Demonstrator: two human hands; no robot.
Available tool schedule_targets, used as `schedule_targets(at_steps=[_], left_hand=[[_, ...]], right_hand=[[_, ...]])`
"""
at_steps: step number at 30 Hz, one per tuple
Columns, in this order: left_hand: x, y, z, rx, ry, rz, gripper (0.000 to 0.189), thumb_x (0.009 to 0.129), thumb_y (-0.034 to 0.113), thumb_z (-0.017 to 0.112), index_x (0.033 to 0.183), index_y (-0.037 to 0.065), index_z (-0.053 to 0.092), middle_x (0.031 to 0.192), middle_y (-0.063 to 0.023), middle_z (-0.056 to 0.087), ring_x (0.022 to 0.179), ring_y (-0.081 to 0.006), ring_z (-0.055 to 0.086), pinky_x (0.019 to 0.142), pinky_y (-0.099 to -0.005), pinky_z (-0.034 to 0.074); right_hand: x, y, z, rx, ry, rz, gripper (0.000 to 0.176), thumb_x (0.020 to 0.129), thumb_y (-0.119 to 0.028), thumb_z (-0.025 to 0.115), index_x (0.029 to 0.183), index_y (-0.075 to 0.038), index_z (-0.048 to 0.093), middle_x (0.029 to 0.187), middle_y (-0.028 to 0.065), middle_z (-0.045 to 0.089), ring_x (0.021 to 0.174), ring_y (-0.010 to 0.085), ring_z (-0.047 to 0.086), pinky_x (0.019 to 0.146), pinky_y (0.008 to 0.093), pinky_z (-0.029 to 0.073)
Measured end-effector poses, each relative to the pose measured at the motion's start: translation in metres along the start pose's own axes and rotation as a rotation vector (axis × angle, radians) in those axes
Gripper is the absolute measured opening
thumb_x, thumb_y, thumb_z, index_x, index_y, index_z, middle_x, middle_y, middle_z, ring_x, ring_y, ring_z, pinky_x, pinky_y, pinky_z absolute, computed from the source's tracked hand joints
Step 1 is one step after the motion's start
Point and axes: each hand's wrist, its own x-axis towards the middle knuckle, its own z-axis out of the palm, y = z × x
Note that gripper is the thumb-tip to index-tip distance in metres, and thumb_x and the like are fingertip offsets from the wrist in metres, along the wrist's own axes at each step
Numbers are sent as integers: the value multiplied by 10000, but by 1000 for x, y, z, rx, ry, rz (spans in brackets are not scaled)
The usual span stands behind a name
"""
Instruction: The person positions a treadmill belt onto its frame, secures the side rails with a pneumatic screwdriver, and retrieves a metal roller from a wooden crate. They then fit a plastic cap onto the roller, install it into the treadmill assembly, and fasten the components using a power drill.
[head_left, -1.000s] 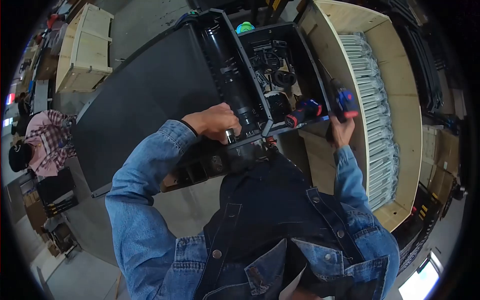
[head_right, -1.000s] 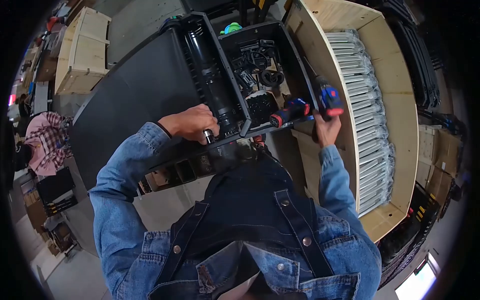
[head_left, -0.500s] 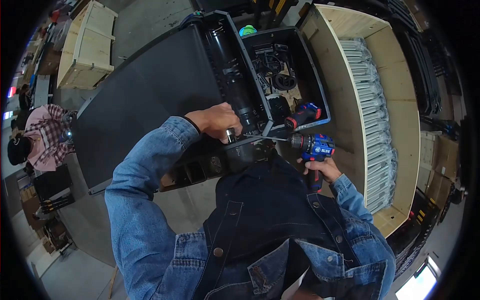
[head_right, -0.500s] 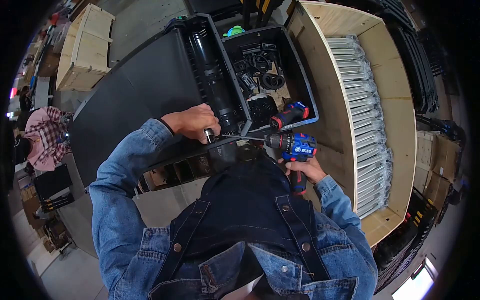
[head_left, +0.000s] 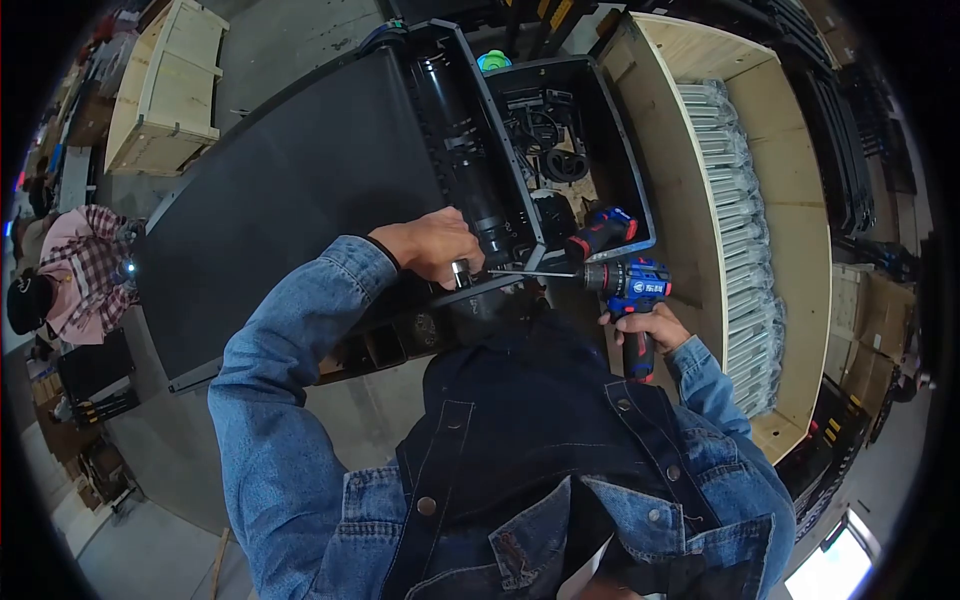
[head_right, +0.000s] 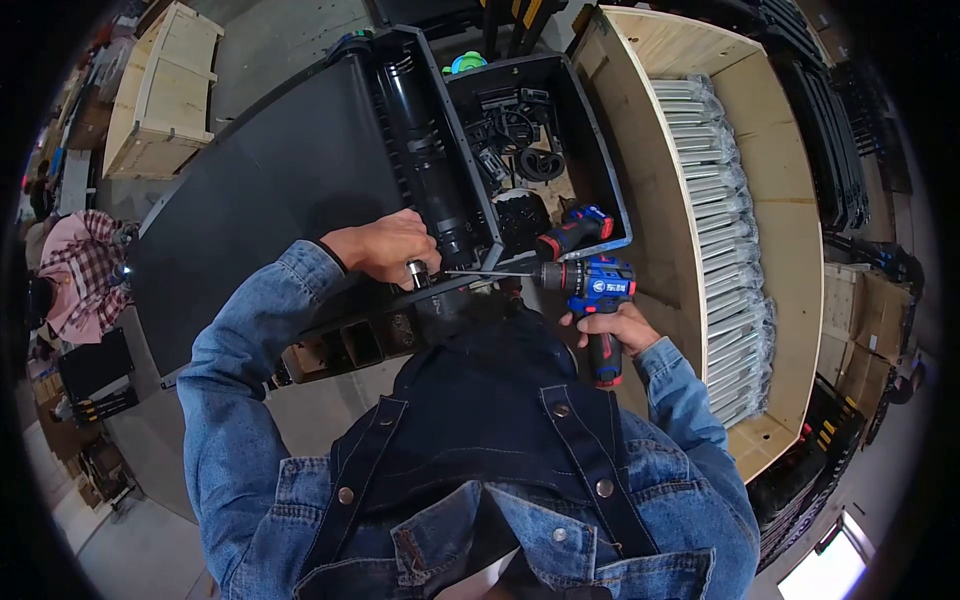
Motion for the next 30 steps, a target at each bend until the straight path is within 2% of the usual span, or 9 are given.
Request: schedule_targets(at_steps=[2,6,9,11,14,18,21,23,30], left_hand=[[3,3,-4,43,-61,-56,293,715,184,788,997,151,713,931,-14,670,1010,-251,597,994,-404,340],[1,1,-4,15,-19,-28,294,705,179,779,990,151,713,917,-22,665,1009,-250,597,990,-394,343],[3,3,-5,22,-78,-63,339,698,171,772,1031,146,713,943,-25,677,1020,-251,597,997,-393,342],[3,2,1,5,-36,-69,390,706,177,768,1090,144,708,983,-29,690,1031,-250,597,1005,-395,336],[-1,4,4,-3,-9,-11,432,714,169,770,1140,142,702,1015,-31,697,1039,-247,595,1010,-394,329],[-3,4,10,13,52,4,429,727,177,769,1150,143,706,1003,-35,693,1026,-249,592,1011,-388,323],[-2,7,5,74,-10,-64,480,691,170,746,1170,147,720,1065,-36,723,1028,-241,606,997,-382,336],[-2,3,9,48,43,-22,471,698,171,737,1169,142,720,1042,-43,721,1026,-244,601,984,-385,338],[-1,3,10,120,6,-26,469,712,156,731,1181,135,713,1000,-40,699,1010,-238,583,975,-373,339]], right_hand=[[-3,2,2,5,10,8,441,794,-59,734,1219,-6,631,1061,116,735,725,189,690,708,324,584],[2,4,9,-33,-2,-2,433,773,-76,734,1188,-4,630,1037,129,730,728,197,694,692,329,585],[5,6,2,-57,1,-1,413,752,-93,743,1144,-11,644,997,119,727,706,195,683,684,322,576],[5,-13,9,5,-22,19,377,726,-103,744,1084,-15,664,920,99,710,681,185,665,687,317,562],[9,-17,2,2,-13,27,328,728,-117,771,1025,-1,694,917,114,721,702,184,673,701,315,560],[12,-25,-1,-116,-3,51,308,721,-119,750,1004,-16,685,882,85,698,693,175,666,696,316,555],[12,-31,0,-138,-15,5,305,717,-126,757,994,-16,689,888,83,701,691,176,665,694,315,552],[14,-33,-3,-162,1,18,301,716,-117,761,991,-15,691,881,83,702,690,178,665,694,314,551],[25,-40,-9,-155,-24,28,292,718,-104,775,984,-5,703,879,100,721,683,183,670,697,324,554]])
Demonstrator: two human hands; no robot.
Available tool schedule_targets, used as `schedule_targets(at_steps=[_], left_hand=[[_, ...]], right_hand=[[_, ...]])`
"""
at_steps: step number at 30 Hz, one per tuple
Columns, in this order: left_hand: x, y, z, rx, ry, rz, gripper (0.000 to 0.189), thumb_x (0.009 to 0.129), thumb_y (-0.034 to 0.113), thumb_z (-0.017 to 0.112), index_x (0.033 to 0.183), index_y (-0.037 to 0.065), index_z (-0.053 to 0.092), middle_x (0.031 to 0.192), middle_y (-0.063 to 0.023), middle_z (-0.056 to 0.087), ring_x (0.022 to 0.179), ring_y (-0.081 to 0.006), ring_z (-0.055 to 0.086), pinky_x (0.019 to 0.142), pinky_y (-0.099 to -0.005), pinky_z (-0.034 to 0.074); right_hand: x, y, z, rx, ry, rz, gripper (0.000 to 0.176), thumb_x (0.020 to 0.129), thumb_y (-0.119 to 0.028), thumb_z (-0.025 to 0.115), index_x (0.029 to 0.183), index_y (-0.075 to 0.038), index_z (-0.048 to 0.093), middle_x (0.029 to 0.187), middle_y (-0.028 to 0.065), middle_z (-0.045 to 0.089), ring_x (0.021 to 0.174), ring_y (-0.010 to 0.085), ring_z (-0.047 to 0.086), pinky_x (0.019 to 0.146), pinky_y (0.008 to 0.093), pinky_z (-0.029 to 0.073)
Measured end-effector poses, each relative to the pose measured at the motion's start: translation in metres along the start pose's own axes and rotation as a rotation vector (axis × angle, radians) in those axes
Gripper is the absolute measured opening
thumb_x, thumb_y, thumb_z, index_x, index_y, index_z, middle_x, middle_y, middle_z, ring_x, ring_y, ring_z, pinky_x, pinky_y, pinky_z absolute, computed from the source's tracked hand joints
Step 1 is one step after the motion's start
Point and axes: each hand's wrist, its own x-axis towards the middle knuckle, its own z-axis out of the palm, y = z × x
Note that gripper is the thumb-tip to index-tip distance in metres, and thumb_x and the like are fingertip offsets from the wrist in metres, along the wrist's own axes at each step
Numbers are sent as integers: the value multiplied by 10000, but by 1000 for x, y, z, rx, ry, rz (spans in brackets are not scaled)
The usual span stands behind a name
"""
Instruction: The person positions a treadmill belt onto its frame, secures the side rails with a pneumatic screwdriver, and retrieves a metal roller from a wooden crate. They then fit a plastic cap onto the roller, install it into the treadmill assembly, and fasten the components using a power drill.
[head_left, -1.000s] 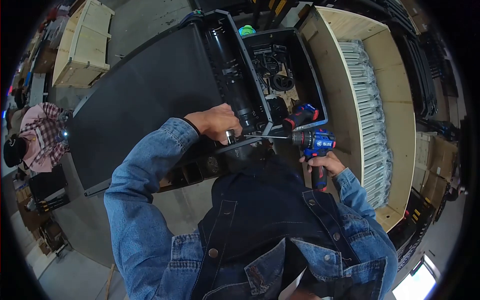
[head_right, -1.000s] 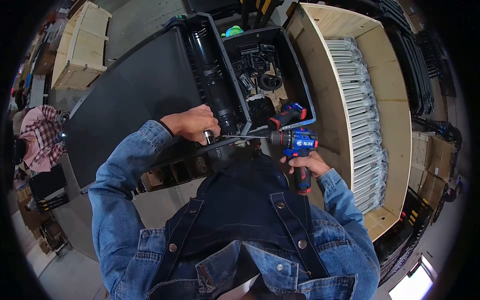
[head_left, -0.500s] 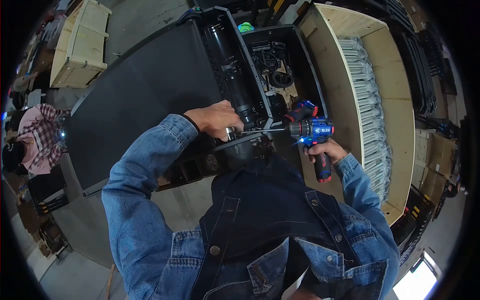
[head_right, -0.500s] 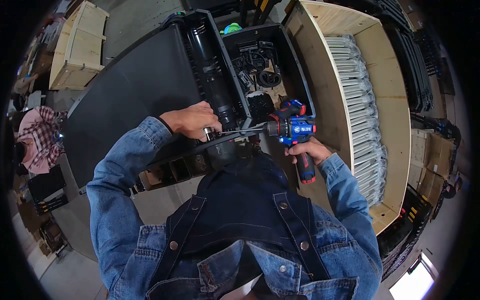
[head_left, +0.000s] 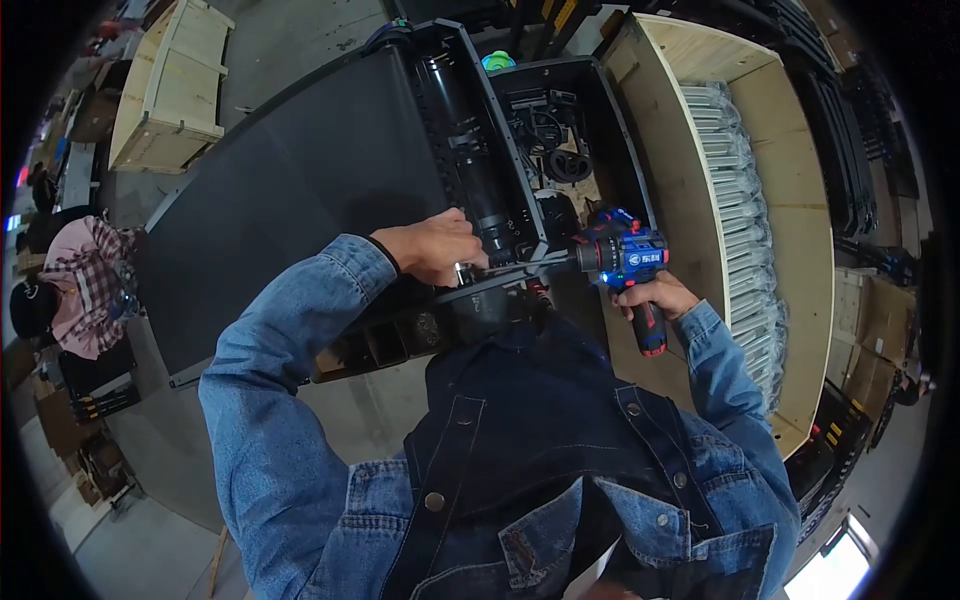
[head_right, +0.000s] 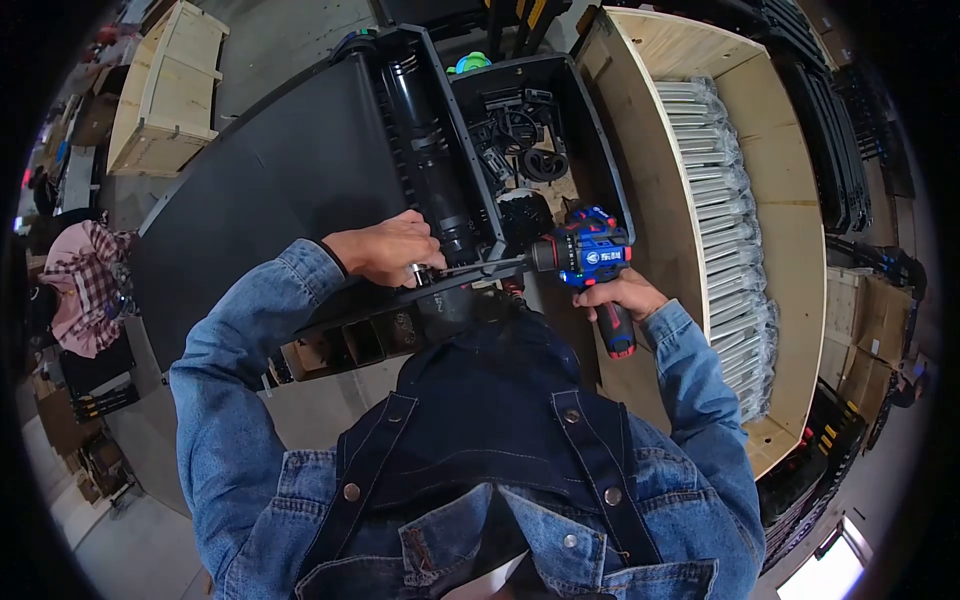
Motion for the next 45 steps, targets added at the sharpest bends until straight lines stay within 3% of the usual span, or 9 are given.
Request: schedule_targets(at_steps=[8,27,30,36,38,39,41,44,45], left_hand=[[-6,4,-8,-71,-1,-4,381,775,137,759,1150,100,704,1037,-46,669,1074,-239,545,1022,-396,316],[-1,3,-25,-77,-12,-36,312,749,124,750,1058,129,712,999,-36,652,1066,-244,552,1030,-383,336],[2,0,-26,-56,-12,-30,335,728,131,768,1057,130,708,1000,-37,655,1073,-253,553,1041,-388,336],[4,-1,-28,-76,39,-11,367,683,120,811,1035,130,709,984,-43,657,1052,-270,565,1034,-400,351],[8,-7,-21,-93,51,26,392,654,126,837,1027,131,716,982,-41,649,1052,-261,568,1032,-404,364],[5,-7,-22,-91,62,30,392,647,122,838,1020,134,719,981,-37,646,1056,-259,571,1037,-407,364],[6,1,-26,-105,48,15,394,632,109,838,1008,144,722,981,-30,641,1069,-258,575,1056,-417,359],[11,6,-29,-102,-2,-27,424,616,90,830,1020,161,726,973,-25,633,1103,-261,571,1103,-432,340],[10,8,-32,-83,26,-47,448,612,87,831,1040,163,725,977,-25,631,1108,-263,565,1122,-447,329]], right_hand=[[6,-17,-1,-49,-61,2,279,711,-106,776,965,-22,699,836,81,702,675,182,663,683,319,544],[26,-35,-14,-74,-103,-28,311,724,-93,765,1019,-13,710,897,97,732,717,178,678,713,307,559],[29,-34,-21,-117,-97,51,369,746,-91,769,1100,-15,696,942,104,738,778,182,692,748,300,570],[30,-32,-39,-60,-183,-190,557,737,-7,792,1268,-41,629,1020,115,734,891,197,702,801,311,580],[9,-20,-67,3,-37,-225,607,726,4,803,1299,-49,609,1074,121,727,915,199,702,811,317,578],[-4,-11,-79,56,12,-267,525,768,8,766,1270,-53,624,1108,138,721,946,207,706,816,330,576],[-26,-18,-59,274,268,-415,498,778,1,759,1255,-43,620,1095,121,720,949,216,703,818,342,576],[17,-5,-60,145,689,-656,433,783,-68,785,1187,-15,638,1085,82,710,909,161,669,809,321,555],[43,2,-70,0,836,-719,330,792,-86,778,1095,-8,672,982,54,702,848,132,647,758,305,531]])
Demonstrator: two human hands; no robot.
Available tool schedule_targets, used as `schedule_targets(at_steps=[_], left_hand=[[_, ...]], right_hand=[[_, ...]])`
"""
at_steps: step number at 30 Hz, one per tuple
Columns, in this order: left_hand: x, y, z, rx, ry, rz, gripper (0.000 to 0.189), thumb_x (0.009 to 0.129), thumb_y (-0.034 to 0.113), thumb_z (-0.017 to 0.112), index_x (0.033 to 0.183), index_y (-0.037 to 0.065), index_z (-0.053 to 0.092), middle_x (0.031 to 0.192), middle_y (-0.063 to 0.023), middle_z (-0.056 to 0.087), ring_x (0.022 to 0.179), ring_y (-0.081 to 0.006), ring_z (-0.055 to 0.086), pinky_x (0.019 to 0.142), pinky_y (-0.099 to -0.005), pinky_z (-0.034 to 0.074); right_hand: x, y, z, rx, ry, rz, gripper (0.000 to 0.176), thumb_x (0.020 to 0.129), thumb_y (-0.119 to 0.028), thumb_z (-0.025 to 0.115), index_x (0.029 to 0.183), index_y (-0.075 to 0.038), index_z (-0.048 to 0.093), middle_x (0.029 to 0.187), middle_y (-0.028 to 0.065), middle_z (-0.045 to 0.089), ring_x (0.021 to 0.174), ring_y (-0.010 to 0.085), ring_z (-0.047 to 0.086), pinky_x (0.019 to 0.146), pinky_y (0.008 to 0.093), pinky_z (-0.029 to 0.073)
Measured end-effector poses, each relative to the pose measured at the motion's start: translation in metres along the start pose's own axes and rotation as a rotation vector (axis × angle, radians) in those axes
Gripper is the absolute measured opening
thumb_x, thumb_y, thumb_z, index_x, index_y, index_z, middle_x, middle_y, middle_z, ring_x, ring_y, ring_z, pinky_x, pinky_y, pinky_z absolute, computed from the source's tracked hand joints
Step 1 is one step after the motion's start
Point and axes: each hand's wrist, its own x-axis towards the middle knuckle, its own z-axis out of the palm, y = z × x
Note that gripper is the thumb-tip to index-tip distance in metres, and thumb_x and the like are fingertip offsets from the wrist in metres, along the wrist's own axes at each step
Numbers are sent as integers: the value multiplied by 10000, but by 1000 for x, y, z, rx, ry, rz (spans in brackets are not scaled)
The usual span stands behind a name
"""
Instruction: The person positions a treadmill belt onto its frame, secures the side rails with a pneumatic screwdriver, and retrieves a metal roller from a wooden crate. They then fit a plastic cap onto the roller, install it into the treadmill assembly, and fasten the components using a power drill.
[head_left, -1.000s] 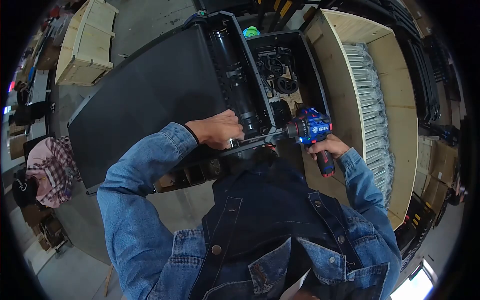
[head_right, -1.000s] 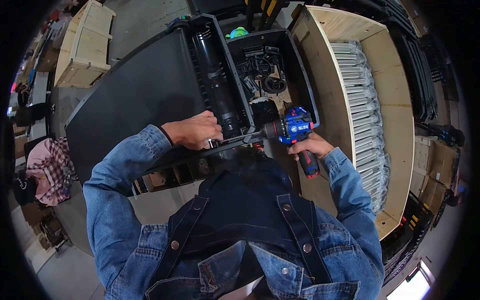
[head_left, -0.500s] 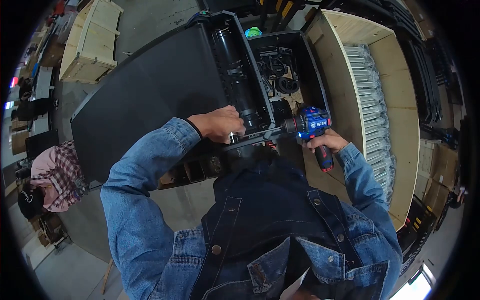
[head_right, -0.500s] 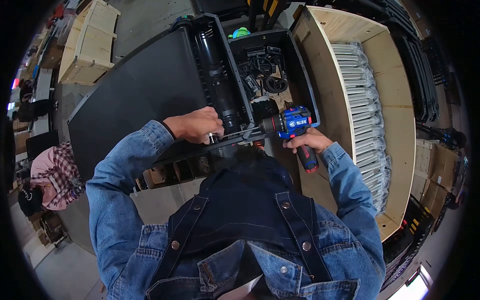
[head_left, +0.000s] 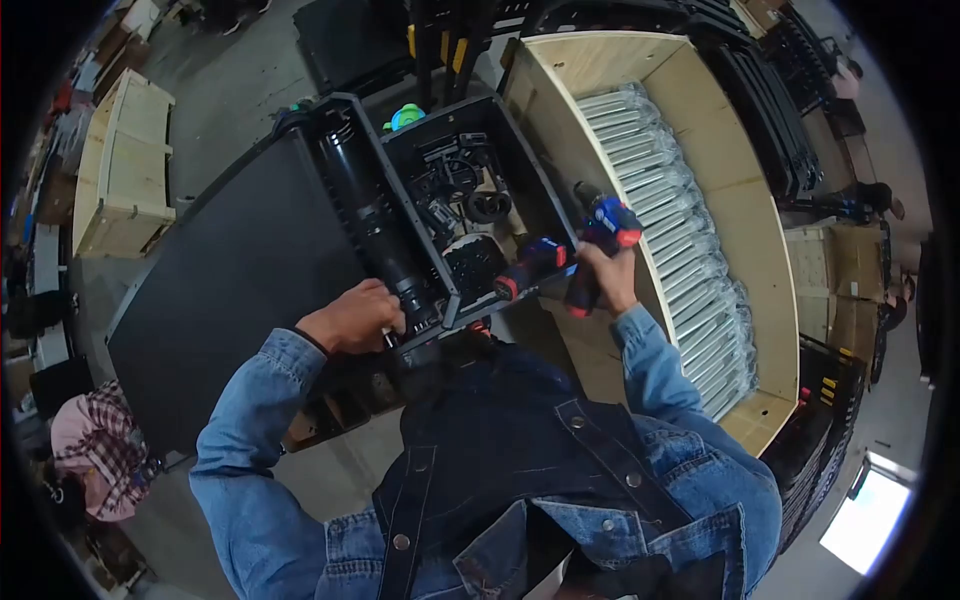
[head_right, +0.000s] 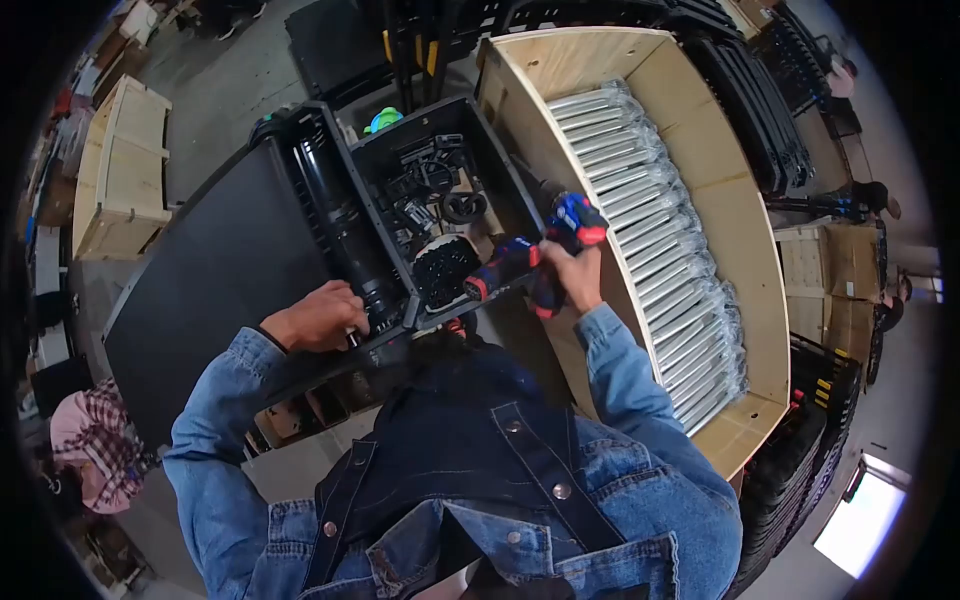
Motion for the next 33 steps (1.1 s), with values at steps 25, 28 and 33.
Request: schedule_targets(at_steps=[25,28,33], left_hand=[[-37,104,142,-109,1271,-1157,381,1001,171,561,1356,34,572,1492,-181,475,1415,-361,395,1159,-497,288],[-36,144,156,-144,1295,-1279,378,1001,155,571,1350,10,567,1441,-208,510,1350,-365,456,1100,-449,367],[-37,218,310,-1073,1327,-1609,372,963,174,619,1271,-36,618,1236,-218,647,1137,-333,620,1001,-411,469]], right_hand=[[97,94,155,-747,-687,-104,280,856,-210,678,1067,-27,692,1074,209,704,1009,393,672,880,451,533],[131,125,197,-980,-853,211,270,893,-233,665,1056,-23,714,994,229,721,966,382,701,847,461,555],[77,38,164,-1275,-872,-175,493,925,-503,626,1034,-32,724,990,208,728,961,369,710,827,470,565]])
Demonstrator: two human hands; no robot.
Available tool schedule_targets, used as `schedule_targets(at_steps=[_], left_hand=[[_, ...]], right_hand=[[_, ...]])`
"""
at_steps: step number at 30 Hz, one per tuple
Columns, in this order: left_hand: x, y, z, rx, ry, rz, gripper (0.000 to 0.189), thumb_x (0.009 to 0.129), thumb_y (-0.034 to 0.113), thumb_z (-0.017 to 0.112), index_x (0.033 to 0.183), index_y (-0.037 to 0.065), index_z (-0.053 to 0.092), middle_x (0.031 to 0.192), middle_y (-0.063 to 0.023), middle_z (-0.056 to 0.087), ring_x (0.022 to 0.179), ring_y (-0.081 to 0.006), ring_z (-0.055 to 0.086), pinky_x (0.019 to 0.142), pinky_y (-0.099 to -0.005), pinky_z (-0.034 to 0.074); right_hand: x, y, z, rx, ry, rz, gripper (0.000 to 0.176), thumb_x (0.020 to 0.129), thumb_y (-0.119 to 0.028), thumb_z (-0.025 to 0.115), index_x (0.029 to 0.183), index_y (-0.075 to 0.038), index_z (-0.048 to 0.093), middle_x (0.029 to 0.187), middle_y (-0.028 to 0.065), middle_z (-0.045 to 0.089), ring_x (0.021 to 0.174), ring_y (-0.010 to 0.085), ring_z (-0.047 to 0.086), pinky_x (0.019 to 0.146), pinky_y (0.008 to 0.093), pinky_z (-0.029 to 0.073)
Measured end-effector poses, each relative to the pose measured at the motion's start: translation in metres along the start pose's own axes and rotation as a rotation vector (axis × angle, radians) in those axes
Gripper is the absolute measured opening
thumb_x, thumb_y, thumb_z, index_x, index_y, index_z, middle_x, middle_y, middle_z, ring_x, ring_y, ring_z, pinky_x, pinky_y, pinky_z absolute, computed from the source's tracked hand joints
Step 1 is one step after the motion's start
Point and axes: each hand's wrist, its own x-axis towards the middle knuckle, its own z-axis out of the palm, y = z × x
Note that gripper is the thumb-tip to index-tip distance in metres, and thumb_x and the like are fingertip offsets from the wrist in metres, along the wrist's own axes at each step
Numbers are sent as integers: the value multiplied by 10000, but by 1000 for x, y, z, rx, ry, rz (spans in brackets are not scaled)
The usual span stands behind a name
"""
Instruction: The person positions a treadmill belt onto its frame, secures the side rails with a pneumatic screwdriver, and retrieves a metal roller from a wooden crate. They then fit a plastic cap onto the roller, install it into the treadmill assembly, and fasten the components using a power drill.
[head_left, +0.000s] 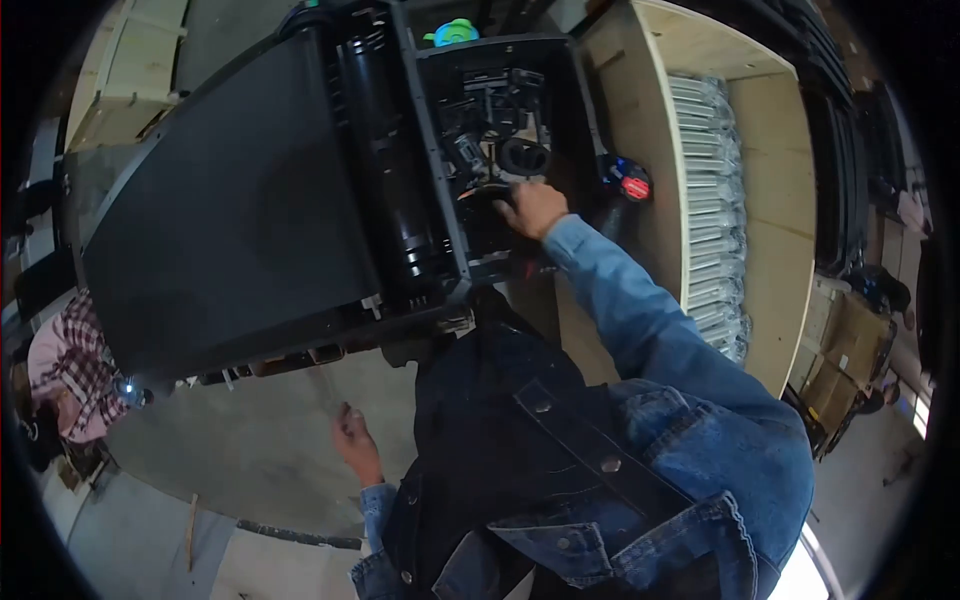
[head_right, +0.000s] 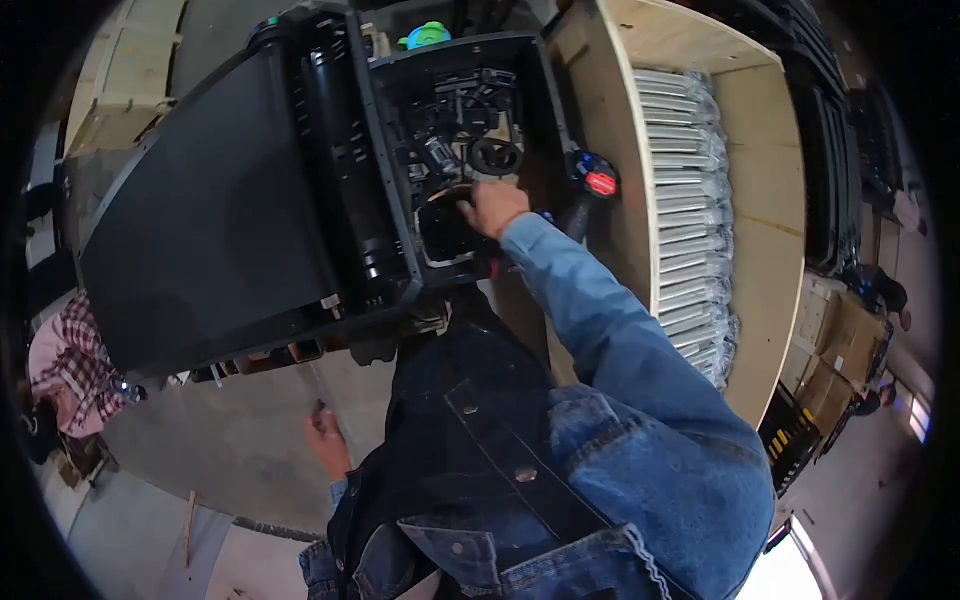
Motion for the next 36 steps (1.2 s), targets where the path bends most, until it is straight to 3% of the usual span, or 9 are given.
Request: schedule_targets(at_steps=[2,9,12,18,19,26,29,33,36], left_hand=[[-10,-97,9,15,-13,-116,357,944,195,637,1204,-48,658,1133,-194,698,1054,-286,663,940,-385,505],[50,-70,46,-142,-34,-73,300,931,165,651,1137,-52,683,1033,-174,731,961,-219,700,871,-327,532],[97,-40,49,-62,-32,17,256,918,120,627,1120,-23,693,1030,-166,735,916,-269,711,865,-342,538],[186,-74,51,435,10,365,137,889,73,588,980,37,683,1018,-155,689,1035,-388,629,903,-450,540],[193,-89,53,556,-16,376,139,896,105,600,1010,52,659,1039,-160,678,1049,-383,630,891,-451,547],[256,-119,86,949,-201,363,386,845,291,700,1175,123,589,1095,-218,637,929,-400,681,741,-528,576],[276,-143,85,992,-246,541,383,837,308,709,1154,131,585,949,-184,689,849,-394,703,734,-512,585],[266,-112,70,1009,-293,579,238,868,276,669,1038,117,616,901,-192,717,857,-390,715,746,-490,593],[267,-103,62,978,-287,516,243,869,267,669,1027,87,632,961,-219,718,897,-392,714,764,-493,591]], right_hand=[[-25,12,11,-110,-181,-2,580,930,-587,574,1010,-38,742,979,223,728,951,380,708,835,469,553],[-45,5,16,-309,-317,133,835,816,-847,485,1152,-128,743,1327,263,594,1192,399,613,964,474,496],[-58,1,43,-421,-236,-345,704,754,-630,755,1291,-188,648,1429,192,471,1266,428,502,997,497,483],[29,105,116,-946,-4,-627,449,742,-290,786,1114,-82,643,958,165,684,922,384,676,780,465,557],[-12,41,10,-488,-143,-579,429,715,-353,798,986,-55,651,933,138,692,866,353,659,732,447,542],[-112,30,-136,353,199,196,578,781,-420,799,1110,30,649,918,155,700,874,264,703,752,366,564],[-191,61,-123,1159,358,153,796,761,-411,830,1360,9,518,1112,181,651,898,252,696,749,363,587],[-291,31,-62,1587,-103,-120,993,751,-457,839,1517,-79,332,1220,237,609,998,359,690,879,468,581],[-277,-3,-25,2106,-3,-70,721,875,-355,757,1421,-22,422,1098,205,663,969,322,702,865,484,586]])
